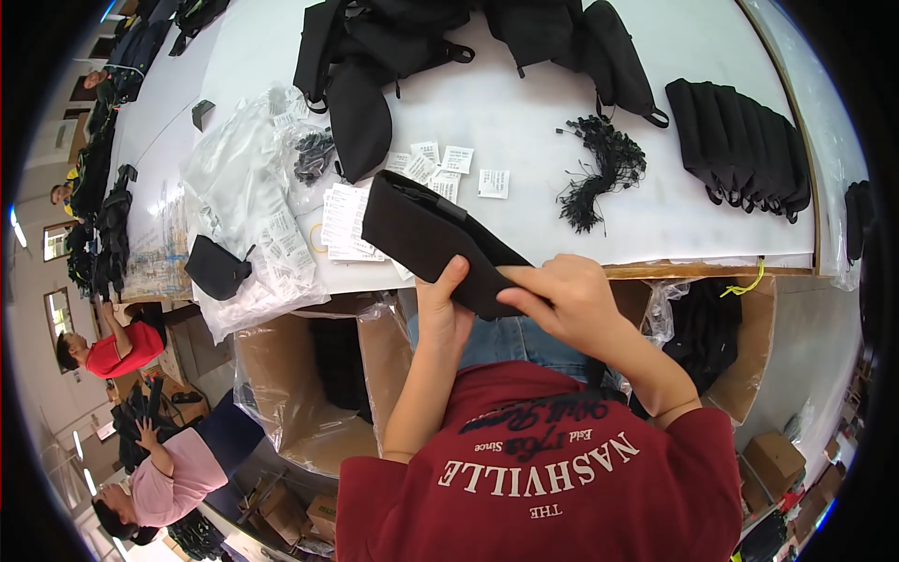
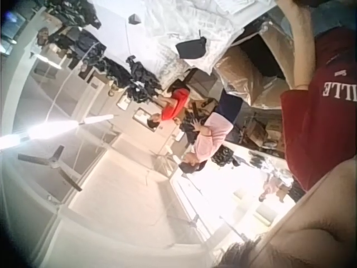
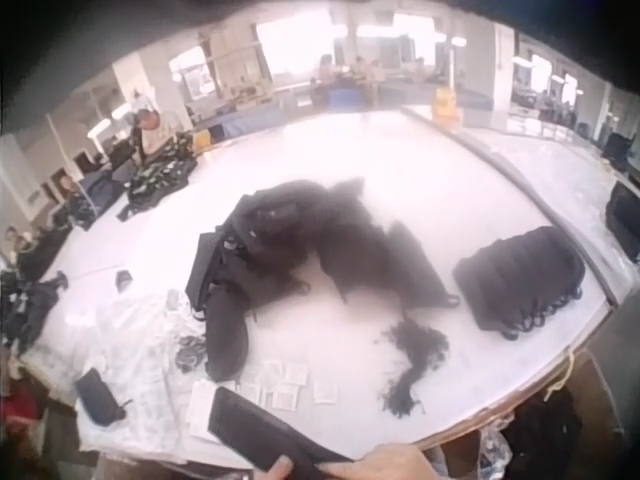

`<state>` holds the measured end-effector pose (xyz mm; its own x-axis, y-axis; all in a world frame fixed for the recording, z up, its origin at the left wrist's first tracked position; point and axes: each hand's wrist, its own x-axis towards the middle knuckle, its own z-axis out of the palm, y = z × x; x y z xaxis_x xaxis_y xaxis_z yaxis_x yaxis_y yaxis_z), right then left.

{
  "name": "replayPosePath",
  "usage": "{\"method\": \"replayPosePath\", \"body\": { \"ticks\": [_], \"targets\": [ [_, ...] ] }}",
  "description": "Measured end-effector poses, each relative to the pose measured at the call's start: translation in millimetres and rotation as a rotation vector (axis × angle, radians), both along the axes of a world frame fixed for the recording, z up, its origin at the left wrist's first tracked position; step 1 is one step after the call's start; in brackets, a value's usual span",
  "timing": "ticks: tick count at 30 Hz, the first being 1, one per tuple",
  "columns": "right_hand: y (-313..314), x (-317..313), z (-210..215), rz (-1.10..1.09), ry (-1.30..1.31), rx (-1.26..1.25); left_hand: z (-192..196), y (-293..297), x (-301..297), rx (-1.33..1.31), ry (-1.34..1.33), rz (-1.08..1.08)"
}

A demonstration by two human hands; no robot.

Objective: Placing silica gel packets and product tags into black zippered pouches.

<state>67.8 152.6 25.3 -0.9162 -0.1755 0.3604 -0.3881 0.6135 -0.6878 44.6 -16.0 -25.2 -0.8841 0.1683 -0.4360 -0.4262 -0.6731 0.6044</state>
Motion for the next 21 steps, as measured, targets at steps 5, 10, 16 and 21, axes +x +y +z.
{"method": "replayPosePath", "body": {
  "ticks": [5, 10, 16, 21],
  "targets": [
    [-5.7, 14.0, -4.8, -0.368, -0.395, -0.375, 9.8, 10.1, -6.3, 0.022, -0.084, 0.103],
    [11.5, -6.8, -14.7, -0.178, -0.245, -0.199, 16.6, 4.5, -9.7, -0.21, 0.07, -0.011],
    [11.9, -25.3, 11.0, -0.237, -0.188, -0.452, 25.4, 18.7, -8.3, -0.274, 0.072, -0.334],
    [22.2, -33.1, 9.0, -0.264, 0.022, -0.259, 21.4, 21.2, -3.1, -0.256, 0.141, -0.338]
  ]
}}
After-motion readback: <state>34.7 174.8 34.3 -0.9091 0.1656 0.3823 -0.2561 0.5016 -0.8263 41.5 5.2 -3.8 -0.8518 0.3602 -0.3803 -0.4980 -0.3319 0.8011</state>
